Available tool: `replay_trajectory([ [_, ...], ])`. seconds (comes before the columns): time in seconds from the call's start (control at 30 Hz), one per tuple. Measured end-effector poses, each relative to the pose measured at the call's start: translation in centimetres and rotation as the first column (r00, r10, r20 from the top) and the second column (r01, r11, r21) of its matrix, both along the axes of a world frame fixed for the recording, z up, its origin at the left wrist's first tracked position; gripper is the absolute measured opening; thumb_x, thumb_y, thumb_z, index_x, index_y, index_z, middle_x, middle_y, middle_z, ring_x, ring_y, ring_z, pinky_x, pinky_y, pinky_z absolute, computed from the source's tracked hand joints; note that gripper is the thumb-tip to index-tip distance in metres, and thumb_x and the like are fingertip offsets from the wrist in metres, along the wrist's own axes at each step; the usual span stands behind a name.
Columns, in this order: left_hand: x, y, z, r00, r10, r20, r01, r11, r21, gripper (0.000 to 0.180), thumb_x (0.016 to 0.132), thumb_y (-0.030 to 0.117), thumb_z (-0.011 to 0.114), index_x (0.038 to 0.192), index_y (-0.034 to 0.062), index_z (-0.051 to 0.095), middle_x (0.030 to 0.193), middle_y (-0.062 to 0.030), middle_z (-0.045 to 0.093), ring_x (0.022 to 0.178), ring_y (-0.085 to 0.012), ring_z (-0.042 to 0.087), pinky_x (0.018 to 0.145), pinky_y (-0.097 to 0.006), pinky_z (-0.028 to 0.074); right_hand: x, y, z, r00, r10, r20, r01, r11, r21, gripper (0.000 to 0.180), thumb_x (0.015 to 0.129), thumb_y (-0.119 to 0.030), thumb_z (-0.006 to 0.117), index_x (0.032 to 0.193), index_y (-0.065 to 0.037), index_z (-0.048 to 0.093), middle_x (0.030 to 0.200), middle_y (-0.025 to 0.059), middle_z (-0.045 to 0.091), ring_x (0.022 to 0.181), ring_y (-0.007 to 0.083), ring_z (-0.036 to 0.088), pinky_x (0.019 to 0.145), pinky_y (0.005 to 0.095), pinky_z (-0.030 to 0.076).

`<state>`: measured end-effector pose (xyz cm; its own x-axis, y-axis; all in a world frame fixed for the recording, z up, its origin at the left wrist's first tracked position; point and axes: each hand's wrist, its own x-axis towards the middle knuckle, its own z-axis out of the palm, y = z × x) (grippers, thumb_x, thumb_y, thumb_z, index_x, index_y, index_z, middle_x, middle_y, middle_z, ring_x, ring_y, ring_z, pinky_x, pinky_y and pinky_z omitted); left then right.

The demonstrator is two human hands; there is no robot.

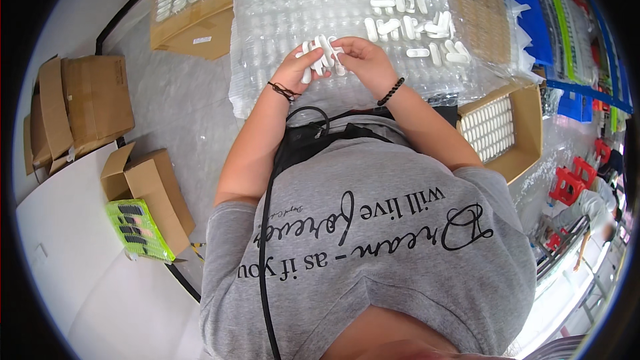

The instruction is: Inspecting and sorting white plastic components from a large pile into organized plastic trays.

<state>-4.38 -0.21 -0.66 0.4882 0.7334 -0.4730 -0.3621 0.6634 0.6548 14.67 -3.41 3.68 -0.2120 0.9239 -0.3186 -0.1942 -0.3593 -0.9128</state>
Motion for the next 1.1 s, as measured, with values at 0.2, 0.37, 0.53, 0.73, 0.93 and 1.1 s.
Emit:
replay_trajectory([
  [0.2, -0.1, 0.0, -0.1, 1.0, -0.021, 0.007, 0.02, 1.0, 0.016, 0.036, 0.087, 0.019, 0.068, 0.115, 0.0025, 0.053, 0.102, -0.0084, 0.062, 0.088, -0.0183, 0.063, 0.072, -0.034, 0.057, -0.8, -0.3, -0.8, 0.897, -0.141, 0.42, -0.039, 0.919, 0.392, 0.02, 0.086, -0.005, 0.063, 0.104, -0.009, 0.07, 0.088, 0.0019, 0.061, 0.076, 0.0106, 0.058, 0.067, 0.0232, 0.048],
  [0.37, -0.3, -0.2, -0.4, 0.999, -0.044, 0.032, 0.043, 0.999, 0.03, 0.036, 0.086, 0.019, 0.069, 0.115, 0.0033, 0.054, 0.103, -0.0077, 0.062, 0.087, -0.0179, 0.063, 0.072, -0.034, 0.057, -0.9, -0.1, -0.1, 0.932, -0.164, 0.322, 0.045, 0.936, 0.348, 0.019, 0.084, -0.006, 0.064, 0.102, -0.01, 0.071, 0.085, 0.003, 0.056, 0.071, 0.0119, 0.054, 0.067, 0.0241, 0.047],
  [0.53, -0.2, -0.2, -0.5, 0.999, -0.028, 0.044, 0.025, 0.998, 0.049, 0.037, 0.086, 0.02, 0.069, 0.116, 0.003, 0.053, 0.1, -0.007, 0.063, 0.082, -0.0183, 0.064, 0.07, -0.032, 0.056, -1.5, -0.4, -0.8, 0.921, -0.14, 0.364, -0.013, 0.922, 0.387, 0.017, 0.084, -0.006, 0.065, 0.101, -0.007, 0.069, 0.089, 0.0031, 0.055, 0.073, 0.0114, 0.054, 0.069, 0.0242, 0.047],
  [0.73, -0.1, -0.4, -0.4, 0.999, -0.041, 0.014, 0.039, 0.994, 0.098, 0.038, 0.086, 0.019, 0.07, 0.116, 0.0027, 0.052, 0.098, -0.0066, 0.063, 0.082, -0.0184, 0.064, 0.068, -0.031, 0.055, -1.8, -0.8, -1.5, 0.955, -0.152, 0.256, 0.052, 0.931, 0.361, 0.014, 0.084, -0.002, 0.064, 0.097, -0.003, 0.066, 0.095, 0.0053, 0.055, 0.078, 0.0129, 0.057, 0.073, 0.0258, 0.049],
  [0.93, -0.6, -0.1, -1.7, 0.996, -0.085, -0.001, 0.085, 0.992, 0.095, 0.036, 0.086, 0.017, 0.068, 0.116, 0.005, 0.053, 0.105, -0.0091, 0.062, 0.095, -0.0212, 0.062, 0.072, -0.039, 0.056, -2.4, -1.0, -2.6, 0.945, -0.164, 0.283, 0.043, 0.92, 0.39, 0.009, 0.086, 0.002, 0.059, 0.095, -0.001, 0.06, 0.097, 0.0047, 0.053, 0.084, 0.0132, 0.059, 0.073, 0.0261, 0.049],
  [1.1, -0.6, -0.2, -1.5, 0.997, -0.077, -0.003, 0.077, 0.994, 0.08, 0.036, 0.087, 0.019, 0.068, 0.117, 0.0055, 0.053, 0.104, -0.0093, 0.063, 0.092, -0.0205, 0.063, 0.07, -0.037, 0.057, -2.2, -1.0, -2.5, 0.934, -0.148, 0.324, 0.009, 0.919, 0.393, 0.013, 0.088, 0.001, 0.059, 0.1, -0.003, 0.06, 0.1, 0.0024, 0.054, 0.086, 0.0105, 0.058, 0.073, 0.0248, 0.048],
])
